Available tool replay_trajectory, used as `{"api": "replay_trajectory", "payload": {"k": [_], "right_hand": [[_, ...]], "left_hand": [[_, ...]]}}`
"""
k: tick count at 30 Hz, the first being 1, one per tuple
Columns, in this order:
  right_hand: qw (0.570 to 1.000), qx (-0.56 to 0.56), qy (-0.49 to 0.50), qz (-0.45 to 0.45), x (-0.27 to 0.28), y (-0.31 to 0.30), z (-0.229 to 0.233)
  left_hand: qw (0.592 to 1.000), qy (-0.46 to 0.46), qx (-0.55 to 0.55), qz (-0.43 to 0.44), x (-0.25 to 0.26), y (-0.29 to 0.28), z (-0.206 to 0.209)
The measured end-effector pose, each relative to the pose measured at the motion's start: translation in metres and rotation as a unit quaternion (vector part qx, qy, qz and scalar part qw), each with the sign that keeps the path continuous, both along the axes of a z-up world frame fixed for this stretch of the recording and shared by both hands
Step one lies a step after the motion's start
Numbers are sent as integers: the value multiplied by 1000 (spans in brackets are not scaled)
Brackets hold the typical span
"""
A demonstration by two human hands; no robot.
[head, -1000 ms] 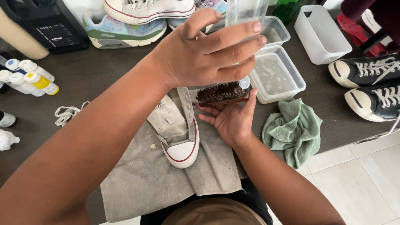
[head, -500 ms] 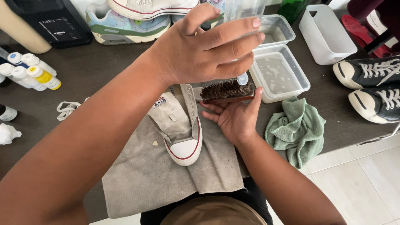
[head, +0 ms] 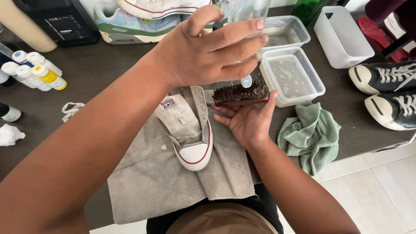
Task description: The person wipes the upper part of a gray Converse sneaker with a green cloth, then uses a stiff-bristled brush to scrub the same area after applying liquid from a spray bottle. The shoe remains on a towel on the table throughout the process.
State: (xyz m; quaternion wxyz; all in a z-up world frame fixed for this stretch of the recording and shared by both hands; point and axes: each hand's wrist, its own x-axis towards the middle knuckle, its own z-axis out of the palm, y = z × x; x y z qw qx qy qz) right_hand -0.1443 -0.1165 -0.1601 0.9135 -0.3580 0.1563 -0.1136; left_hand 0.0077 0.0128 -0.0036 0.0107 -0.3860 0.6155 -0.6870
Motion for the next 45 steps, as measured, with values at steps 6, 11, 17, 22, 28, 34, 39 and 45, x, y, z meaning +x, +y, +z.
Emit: {"api": "replay_trajectory", "payload": {"k": [6,11,17,22,28,34,39,45], "right_hand": [[1000,2,-9,-1,0,0,-1],[999,15,-34,1,-2,-1,-4],[999,6,-40,3,-4,-2,-2],[999,2,-38,0,-5,-2,-2],[998,5,-57,-20,-8,-4,-1],[998,12,-32,-53,-10,-2,3],[998,16,-36,-46,-9,-3,0],[998,13,-30,-48,-9,-2,4]], "left_hand": [[1000,23,1,15,1,4,-5],[996,91,-7,24,3,5,-20],[985,158,-11,72,9,5,-40],[978,197,-8,71,16,4,-52],[942,303,74,126,28,2,-72],[778,616,123,-7,26,-8,-77],[582,804,118,-25,25,-17,-76],[517,848,120,-1,38,-29,-91]]}}
